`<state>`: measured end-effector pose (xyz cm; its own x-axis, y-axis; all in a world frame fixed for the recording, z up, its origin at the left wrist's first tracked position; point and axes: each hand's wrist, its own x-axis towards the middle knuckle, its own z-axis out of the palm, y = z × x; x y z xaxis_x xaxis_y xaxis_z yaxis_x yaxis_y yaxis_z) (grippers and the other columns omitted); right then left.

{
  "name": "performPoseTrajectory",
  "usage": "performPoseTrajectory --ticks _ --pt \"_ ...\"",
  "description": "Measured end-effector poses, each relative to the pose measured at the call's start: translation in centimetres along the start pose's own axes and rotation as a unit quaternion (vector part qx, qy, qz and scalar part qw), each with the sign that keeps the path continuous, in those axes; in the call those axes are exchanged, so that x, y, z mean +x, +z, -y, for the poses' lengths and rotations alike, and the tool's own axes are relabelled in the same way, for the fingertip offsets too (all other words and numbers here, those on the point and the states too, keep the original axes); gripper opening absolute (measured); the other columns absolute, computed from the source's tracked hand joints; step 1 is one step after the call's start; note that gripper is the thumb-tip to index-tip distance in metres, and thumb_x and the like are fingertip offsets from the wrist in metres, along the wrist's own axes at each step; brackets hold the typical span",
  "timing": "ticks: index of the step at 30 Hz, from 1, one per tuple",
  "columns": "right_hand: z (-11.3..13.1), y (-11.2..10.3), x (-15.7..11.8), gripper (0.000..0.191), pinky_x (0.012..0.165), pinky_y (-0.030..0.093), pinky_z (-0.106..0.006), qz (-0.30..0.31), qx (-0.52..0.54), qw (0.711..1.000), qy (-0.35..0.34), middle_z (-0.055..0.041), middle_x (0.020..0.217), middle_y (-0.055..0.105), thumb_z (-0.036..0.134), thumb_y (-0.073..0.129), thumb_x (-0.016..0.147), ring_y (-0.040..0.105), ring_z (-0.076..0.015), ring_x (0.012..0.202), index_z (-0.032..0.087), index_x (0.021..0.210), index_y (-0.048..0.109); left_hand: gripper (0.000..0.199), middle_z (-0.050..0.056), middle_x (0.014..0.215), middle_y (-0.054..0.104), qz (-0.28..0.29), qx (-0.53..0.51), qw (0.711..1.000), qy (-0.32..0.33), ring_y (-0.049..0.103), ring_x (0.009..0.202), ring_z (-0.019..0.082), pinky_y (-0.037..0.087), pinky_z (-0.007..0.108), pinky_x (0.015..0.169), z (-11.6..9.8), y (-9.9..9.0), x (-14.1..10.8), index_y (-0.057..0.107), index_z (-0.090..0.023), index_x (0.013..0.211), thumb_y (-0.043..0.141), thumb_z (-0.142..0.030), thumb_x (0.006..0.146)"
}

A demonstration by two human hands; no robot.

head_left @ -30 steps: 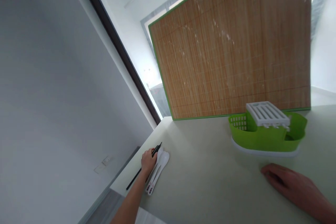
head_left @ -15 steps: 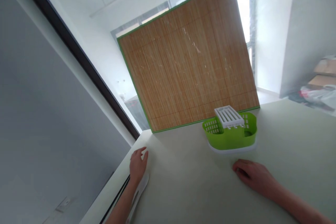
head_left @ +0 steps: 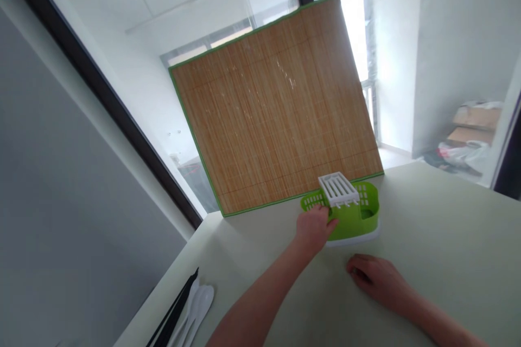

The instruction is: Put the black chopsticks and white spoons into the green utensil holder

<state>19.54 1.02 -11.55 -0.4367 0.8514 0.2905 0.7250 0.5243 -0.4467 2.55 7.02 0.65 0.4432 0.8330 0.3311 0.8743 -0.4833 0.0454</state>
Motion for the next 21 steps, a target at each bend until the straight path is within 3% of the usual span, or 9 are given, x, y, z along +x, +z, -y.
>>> performPoseTrajectory --ticks 3,7,11,16,21 --pt "-0.1 0.2 0.1 0.022 0.067 0.040 -0.025 -0.001 0.003 1.000 0.004 -0.0008 0.083 0.067 0.012 0.044 0.080 0.063 -0.0186 0.077 0.025 0.085 0.062 0.027 0.012 0.089 0.067 0.042 0.047 0.998 -0.014 0.066 0.080 0.023 0.049 0.032 0.067 -0.5 0.5 0.5 0.065 -0.016 0.089 0.054 -0.041 0.089" --pt "-0.3 0.3 0.2 0.022 0.068 0.040 -0.026 0.006 0.002 1.000 0.003 -0.0012 0.085 0.067 0.013 0.045 0.080 0.064 -0.0192 0.079 0.024 0.087 0.062 0.025 0.013 0.086 0.069 0.049 0.058 0.997 -0.018 0.067 0.078 0.024 0.048 0.032 0.064 -0.5 0.5 0.9 0.066 -0.016 0.091 0.054 -0.037 0.090" --pt "-0.4 0.2 0.1 0.021 0.067 0.041 -0.027 0.006 -0.006 1.000 0.003 -0.0008 0.083 0.067 0.014 0.042 0.082 0.063 -0.0190 0.077 0.025 0.085 0.060 0.031 0.012 0.086 0.070 0.046 0.072 0.996 -0.029 0.066 0.081 0.024 0.047 0.032 0.068 1.4 -1.2 1.6 0.069 -0.017 0.087 0.053 -0.044 0.090" --pt "-1.2 0.5 -0.1 0.021 0.066 0.043 -0.029 0.016 0.013 1.000 -0.005 -0.0017 0.085 0.067 0.018 0.041 0.084 0.063 -0.0194 0.074 0.026 0.087 0.061 0.036 0.008 0.086 0.069 0.042 0.114 0.989 -0.079 0.064 0.087 0.022 0.045 0.031 0.075 8.3 -5.5 1.2 0.069 -0.020 0.092 0.049 -0.049 0.090" --pt "-2.1 1.1 -0.2 0.024 0.070 0.047 -0.032 0.029 0.016 0.999 -0.001 -0.0020 0.091 0.069 0.026 0.040 0.088 0.065 -0.0209 0.078 0.028 0.093 0.063 0.030 0.008 0.090 0.069 0.052 0.160 0.973 -0.156 0.062 0.091 0.025 0.043 0.031 0.078 17.2 -9.6 -1.9 0.069 -0.019 0.094 0.054 -0.045 0.089"
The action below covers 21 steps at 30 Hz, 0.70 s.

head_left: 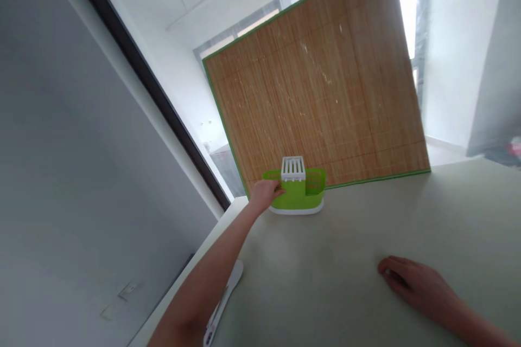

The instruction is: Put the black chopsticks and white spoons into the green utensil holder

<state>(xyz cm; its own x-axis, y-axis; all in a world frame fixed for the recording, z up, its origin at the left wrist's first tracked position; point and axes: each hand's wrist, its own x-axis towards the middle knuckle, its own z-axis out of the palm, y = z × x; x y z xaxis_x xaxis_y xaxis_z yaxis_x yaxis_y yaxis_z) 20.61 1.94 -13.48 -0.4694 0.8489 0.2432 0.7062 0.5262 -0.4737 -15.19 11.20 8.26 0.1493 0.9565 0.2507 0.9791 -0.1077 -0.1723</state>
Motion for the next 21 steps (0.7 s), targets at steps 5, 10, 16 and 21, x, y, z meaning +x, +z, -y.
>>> performPoseTrajectory --ticks 5,10,16,21 --pt "-0.5 0.2 -0.2 0.024 0.070 0.050 -0.033 -0.003 -0.007 1.000 0.012 -0.0015 0.096 0.070 0.031 0.042 0.089 0.067 -0.0225 0.081 0.030 0.094 0.065 0.022 0.007 0.089 0.068 0.018 0.033 0.996 -0.083 0.062 0.092 0.025 0.042 0.029 0.077 8.7 0.6 -2.3 0.069 -0.020 0.091 0.060 -0.038 0.085" --pt "-0.9 0.4 -0.2 0.025 0.069 0.052 -0.032 -0.011 -0.019 1.000 0.014 -0.0003 0.098 0.072 0.038 0.042 0.090 0.068 -0.0234 0.085 0.032 0.094 0.067 0.020 0.006 0.089 0.068 0.030 0.045 0.988 -0.148 0.062 0.090 0.024 0.042 0.027 0.074 14.7 1.9 -4.9 0.069 -0.021 0.089 0.058 -0.037 0.085" --pt "-1.1 0.4 -0.2 0.029 0.069 0.055 -0.031 -0.029 -0.026 0.999 0.024 -0.0015 0.099 0.073 0.043 0.044 0.088 0.069 -0.0244 0.085 0.031 0.095 0.070 0.020 0.005 0.091 0.069 0.052 0.037 0.980 -0.191 0.063 0.089 0.022 0.042 0.024 0.070 19.0 3.8 -7.0 0.068 -0.021 0.090 0.060 -0.038 0.083" --pt "-1.4 0.5 -0.3 0.032 0.072 0.056 -0.032 -0.024 -0.024 0.999 0.041 -0.0008 0.098 0.073 0.045 0.044 0.087 0.070 -0.0252 0.086 0.031 0.095 0.071 0.018 0.006 0.096 0.069 0.053 0.027 0.976 -0.211 0.063 0.092 0.022 0.044 0.025 0.073 21.5 5.4 -7.7 0.067 -0.021 0.094 0.058 -0.034 0.085"
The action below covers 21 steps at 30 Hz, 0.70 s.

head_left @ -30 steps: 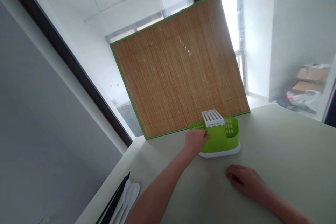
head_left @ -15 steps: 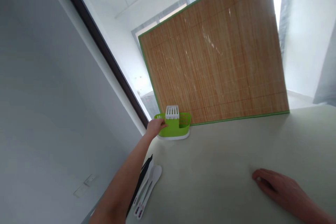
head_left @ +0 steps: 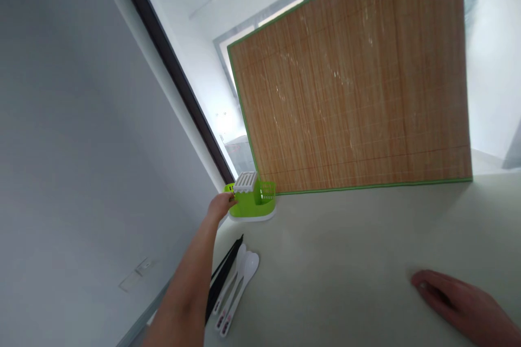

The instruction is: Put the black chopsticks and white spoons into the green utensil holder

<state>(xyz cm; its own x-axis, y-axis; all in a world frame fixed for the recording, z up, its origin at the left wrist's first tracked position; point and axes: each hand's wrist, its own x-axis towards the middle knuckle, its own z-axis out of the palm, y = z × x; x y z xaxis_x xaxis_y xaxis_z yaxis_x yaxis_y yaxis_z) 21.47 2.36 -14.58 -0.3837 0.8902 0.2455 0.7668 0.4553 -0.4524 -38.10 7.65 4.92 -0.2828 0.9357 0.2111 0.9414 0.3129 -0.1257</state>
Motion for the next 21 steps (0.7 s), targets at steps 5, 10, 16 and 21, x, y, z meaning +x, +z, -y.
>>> performPoseTrajectory --ticks 5,10,16,21 --pt "-0.7 0.5 0.1 0.033 0.075 0.056 -0.036 0.010 0.001 1.000 0.020 0.0015 0.098 0.073 0.049 0.040 0.086 0.069 -0.0272 0.089 0.037 0.092 0.071 0.020 0.007 0.105 0.065 0.005 -0.011 1.000 -0.017 0.061 0.096 0.020 0.048 0.035 0.083 1.3 1.8 0.6 0.063 -0.016 0.101 0.057 -0.029 0.088" --pt "-1.5 1.0 0.1 0.030 0.073 0.056 -0.037 0.008 0.010 1.000 0.027 0.0026 0.096 0.073 0.051 0.042 0.084 0.069 -0.0286 0.088 0.041 0.091 0.070 0.025 0.008 0.111 0.062 0.008 -0.037 0.998 -0.050 0.060 0.097 0.020 0.049 0.041 0.087 1.9 3.8 0.4 0.060 -0.013 0.107 0.060 -0.029 0.087" --pt "-2.4 1.6 0.0 0.028 0.071 0.057 -0.039 -0.002 0.022 0.999 0.027 0.0044 0.095 0.074 0.054 0.044 0.081 0.070 -0.0300 0.086 0.045 0.090 0.069 0.043 0.016 0.129 0.053 -0.080 -0.089 0.990 -0.080 0.050 0.119 0.025 0.041 0.037 0.099 1.0 4.5 -2.1 0.050 -0.011 0.125 0.056 -0.022 0.084" --pt "-3.1 2.3 0.1 0.024 0.068 0.058 -0.041 -0.019 0.027 0.999 0.016 0.0071 0.092 0.074 0.056 0.046 0.078 0.070 -0.0300 0.085 0.050 0.086 0.068 0.042 0.015 0.132 0.048 -0.153 -0.124 0.978 -0.070 0.042 0.126 0.024 0.033 0.039 0.108 -4.9 4.8 -9.8 0.048 -0.010 0.127 0.048 -0.026 0.089"
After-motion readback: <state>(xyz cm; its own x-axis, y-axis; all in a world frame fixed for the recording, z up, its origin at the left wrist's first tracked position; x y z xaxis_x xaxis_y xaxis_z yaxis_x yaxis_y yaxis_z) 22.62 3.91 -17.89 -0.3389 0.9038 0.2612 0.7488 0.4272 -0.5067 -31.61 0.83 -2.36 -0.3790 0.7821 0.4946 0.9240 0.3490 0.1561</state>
